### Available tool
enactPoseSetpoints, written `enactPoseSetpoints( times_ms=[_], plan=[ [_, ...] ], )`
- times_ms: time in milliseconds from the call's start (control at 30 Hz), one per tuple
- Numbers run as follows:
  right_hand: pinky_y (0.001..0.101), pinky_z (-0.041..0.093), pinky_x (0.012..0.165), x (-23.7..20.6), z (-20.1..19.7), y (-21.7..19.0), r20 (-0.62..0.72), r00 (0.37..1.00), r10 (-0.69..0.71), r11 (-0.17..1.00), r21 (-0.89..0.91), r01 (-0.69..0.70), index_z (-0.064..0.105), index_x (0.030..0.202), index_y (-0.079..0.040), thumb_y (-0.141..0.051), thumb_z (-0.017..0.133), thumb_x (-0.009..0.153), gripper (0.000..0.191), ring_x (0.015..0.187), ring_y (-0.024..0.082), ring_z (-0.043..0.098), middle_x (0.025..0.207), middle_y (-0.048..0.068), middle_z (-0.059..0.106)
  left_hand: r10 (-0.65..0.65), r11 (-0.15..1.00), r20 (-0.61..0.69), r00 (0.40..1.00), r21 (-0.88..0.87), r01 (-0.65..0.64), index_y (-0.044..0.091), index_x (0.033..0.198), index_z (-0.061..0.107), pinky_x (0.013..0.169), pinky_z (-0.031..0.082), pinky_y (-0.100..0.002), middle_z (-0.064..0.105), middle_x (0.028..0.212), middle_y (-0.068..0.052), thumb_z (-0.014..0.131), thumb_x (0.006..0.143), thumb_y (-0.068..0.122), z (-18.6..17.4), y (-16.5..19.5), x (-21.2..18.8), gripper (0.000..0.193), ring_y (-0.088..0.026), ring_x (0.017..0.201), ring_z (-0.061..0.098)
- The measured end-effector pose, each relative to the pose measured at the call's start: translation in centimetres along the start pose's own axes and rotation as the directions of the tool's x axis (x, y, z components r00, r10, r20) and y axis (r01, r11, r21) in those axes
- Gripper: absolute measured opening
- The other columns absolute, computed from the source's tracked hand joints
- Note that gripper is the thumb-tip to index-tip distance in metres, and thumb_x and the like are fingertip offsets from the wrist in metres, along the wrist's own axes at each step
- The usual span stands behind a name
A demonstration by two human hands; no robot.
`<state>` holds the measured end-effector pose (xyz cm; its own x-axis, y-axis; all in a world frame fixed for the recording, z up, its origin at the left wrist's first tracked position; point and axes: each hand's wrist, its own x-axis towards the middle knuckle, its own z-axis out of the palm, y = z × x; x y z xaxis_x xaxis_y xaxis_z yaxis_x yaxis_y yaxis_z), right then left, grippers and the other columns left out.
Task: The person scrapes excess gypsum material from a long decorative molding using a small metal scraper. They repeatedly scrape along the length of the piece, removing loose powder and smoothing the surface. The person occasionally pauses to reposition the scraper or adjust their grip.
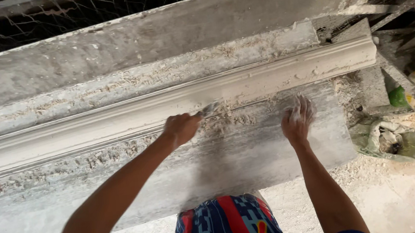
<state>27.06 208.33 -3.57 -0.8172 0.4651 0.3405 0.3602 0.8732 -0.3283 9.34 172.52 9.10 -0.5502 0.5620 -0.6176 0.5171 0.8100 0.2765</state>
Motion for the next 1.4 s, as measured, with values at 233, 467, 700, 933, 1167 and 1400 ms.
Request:
enactPoseSetpoints(
  times_ms=[233, 467, 700, 933, 1167, 1400],
  plan=[
    [0.0668, 0.018, 0.123, 0.3, 0.7, -0.7, 0.056, 0.995, -0.082, 0.996, -0.024, 0.084, 0.045, 0.155, -0.007, -0.032, 0.045, 0.106, 0.055, 0.149, 0.046, 0.035, 0.161, 0.019, 0.044, -0.020, 0.999, 0.018, 1.000, 0.033, 0.020, 0.024, 0.144, 0.053, 0.064, 0.060, -0.043, 0.066, 0.088, -0.012, 0.039, 0.106, 0.016, 0.6, 2.1, 1.8, 0.041, -0.023, 0.073, 0.071],
    [0.0641, 0.019, 0.125, 0.1, 1.4, 0.9, 0.076, 0.995, -0.069, 0.996, -0.058, 0.073, 0.045, 0.154, -0.003, -0.036, 0.042, 0.108, 0.056, 0.152, 0.044, 0.033, 0.162, 0.019, 0.043, 0.085, 0.993, 0.028, 0.996, 0.085, -0.087, 0.012, 0.125, 0.058, 0.061, 0.060, -0.044, 0.067, 0.086, -0.014, 0.041, 0.103, 0.010, -0.8, 7.6, 3.8, 0.028, -0.025, 0.073, 0.071],
    [0.0639, 0.022, 0.123, -0.1, 1.5, 1.0, 0.038, 0.997, -0.071, 0.996, -0.051, 0.073, 0.044, 0.152, 0.002, -0.031, 0.046, 0.107, 0.057, 0.148, 0.044, 0.037, 0.158, 0.022, 0.046, 0.063, 0.998, 0.027, 0.998, -0.019, -0.063, 0.011, 0.115, 0.065, 0.079, 0.059, -0.050, 0.073, 0.094, -0.015, 0.042, 0.107, 0.015, -1.4, 11.6, 5.4, 0.024, -0.031, 0.090, 0.075],
    [0.0622, 0.027, 0.123, 0.0, 0.3, 0.4, -0.064, 0.992, -0.106, 0.994, 0.000, 0.107, 0.047, 0.149, 0.003, -0.024, 0.049, 0.105, 0.051, 0.146, 0.042, 0.040, 0.155, 0.021, 0.049, 0.161, 0.987, -0.098, 0.982, 0.035, -0.158, 0.015, 0.122, 0.064, 0.080, 0.057, -0.051, 0.072, 0.097, -0.016, 0.047, 0.099, 0.014, -1.8, 12.2, 5.8, 0.029, -0.034, 0.092, 0.073],
    [0.0630, 0.028, 0.120, 0.1, 0.3, 0.2, -0.042, 0.994, -0.099, 0.995, -0.038, 0.097, 0.047, 0.148, 0.001, -0.026, 0.050, 0.104, 0.051, 0.145, 0.041, 0.041, 0.154, 0.020, 0.049, 0.212, 0.970, -0.079, 0.974, 0.137, -0.200, 0.010, 0.106, 0.072, 0.077, 0.059, -0.047, 0.073, 0.092, -0.015, 0.048, 0.103, 0.012, -1.6, 15.4, 8.7, 0.024, -0.030, 0.089, 0.072],
    [0.0621, 0.027, 0.122, -0.1, 0.3, 0.6, -0.049, 0.995, -0.090, 0.996, 0.000, 0.091, 0.045, 0.148, 0.001, -0.026, 0.049, 0.105, 0.051, 0.146, 0.042, 0.040, 0.153, 0.020, 0.048, 0.173, 0.984, -0.092, 0.981, 0.067, -0.167, 0.011, 0.105, 0.067, 0.071, 0.058, -0.048, 0.070, 0.086, -0.014, 0.047, 0.102, 0.010, -1.0, 15.4, 9.1, 0.020, -0.027, 0.080, 0.071]
  ],
)
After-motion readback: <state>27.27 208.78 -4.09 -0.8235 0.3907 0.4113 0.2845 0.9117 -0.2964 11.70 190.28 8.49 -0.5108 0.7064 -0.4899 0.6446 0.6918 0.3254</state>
